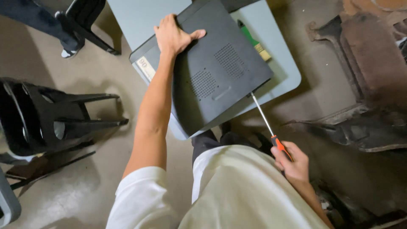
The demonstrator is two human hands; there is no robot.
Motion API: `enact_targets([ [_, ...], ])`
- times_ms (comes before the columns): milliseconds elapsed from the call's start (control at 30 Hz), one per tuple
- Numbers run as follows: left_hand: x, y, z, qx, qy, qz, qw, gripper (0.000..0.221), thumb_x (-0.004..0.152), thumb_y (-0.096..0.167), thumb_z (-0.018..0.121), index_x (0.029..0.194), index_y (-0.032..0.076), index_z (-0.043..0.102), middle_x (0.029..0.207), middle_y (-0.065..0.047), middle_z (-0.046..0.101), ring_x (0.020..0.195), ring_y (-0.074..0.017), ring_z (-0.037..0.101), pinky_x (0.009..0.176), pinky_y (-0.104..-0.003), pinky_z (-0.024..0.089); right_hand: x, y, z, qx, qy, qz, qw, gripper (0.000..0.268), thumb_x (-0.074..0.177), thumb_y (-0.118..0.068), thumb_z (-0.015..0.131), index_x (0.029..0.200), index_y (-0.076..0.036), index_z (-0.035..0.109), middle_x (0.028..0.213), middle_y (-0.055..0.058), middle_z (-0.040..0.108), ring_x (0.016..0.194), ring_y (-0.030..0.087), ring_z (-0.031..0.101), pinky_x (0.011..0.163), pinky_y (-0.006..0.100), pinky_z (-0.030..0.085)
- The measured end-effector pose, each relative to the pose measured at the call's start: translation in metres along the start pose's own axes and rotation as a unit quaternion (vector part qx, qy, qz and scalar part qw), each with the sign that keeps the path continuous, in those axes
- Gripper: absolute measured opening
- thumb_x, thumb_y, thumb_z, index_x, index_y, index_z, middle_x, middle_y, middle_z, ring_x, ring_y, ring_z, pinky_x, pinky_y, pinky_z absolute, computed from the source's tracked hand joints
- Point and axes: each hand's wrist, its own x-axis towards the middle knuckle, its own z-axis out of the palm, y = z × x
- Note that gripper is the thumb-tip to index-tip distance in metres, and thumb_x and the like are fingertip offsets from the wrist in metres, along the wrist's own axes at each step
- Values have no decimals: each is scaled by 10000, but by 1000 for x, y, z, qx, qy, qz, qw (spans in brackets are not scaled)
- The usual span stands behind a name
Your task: The person is unscrewing the side panel of a desktop computer case and then cleaning the exterior with a brush.
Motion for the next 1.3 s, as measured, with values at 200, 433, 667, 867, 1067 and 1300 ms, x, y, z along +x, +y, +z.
enact_targets([
  [200,-1,-5,2,-14,26,14,999,1132,662,1109,750,1054,54,628,1033,-83,740,975,-332,677,879,-502,440,24,22,-25,-387,111,-445,799,293,1043,-168,875,1273,-22,767,1008,89,693,705,212,598,677,362,532],
  [433,-2,-8,0,-6,32,18,999,1208,645,1122,714,1197,48,677,1125,-76,765,1042,-321,696,881,-503,436,59,9,-30,189,-127,328,917,483,1078,-398,522,1177,70,585,487,9,229,424,124,169,468,295,126],
  [667,-2,-5,-2,-9,-2,12,1000,1172,674,1111,720,1199,66,643,1142,-75,739,1088,-331,672,926,-516,422,30,13,-38,-61,-43,-110,991,199,954,-31,792,1132,9,715,873,123,735,607,145,621,595,262,525],
  [867,-27,73,-45,58,-22,91,994,1048,754,745,743,1554,131,456,1467,-187,510,1317,-424,489,1027,-654,365,35,21,-45,-101,-83,-28,991,263,1084,-198,661,1102,39,774,696,92,645,639,144,548,632,282,460],
  [1067,-67,239,-28,120,-257,300,911,1205,568,937,847,1570,337,554,1561,-143,436,1504,-457,268,1089,-726,297,48,29,-52,-144,-94,-83,982,238,1075,-219,667,1112,-15,785,691,54,671,670,120,590,660,271,479],
  [1300,-72,232,23,134,-368,405,826,863,638,843,732,1215,201,713,1136,-16,629,1198,-301,470,1117,-567,238,47,33,-46,-134,-72,-107,983,188,1053,-186,718,1155,-49,797,688,44,694,644,88,578,642,258,466],
])
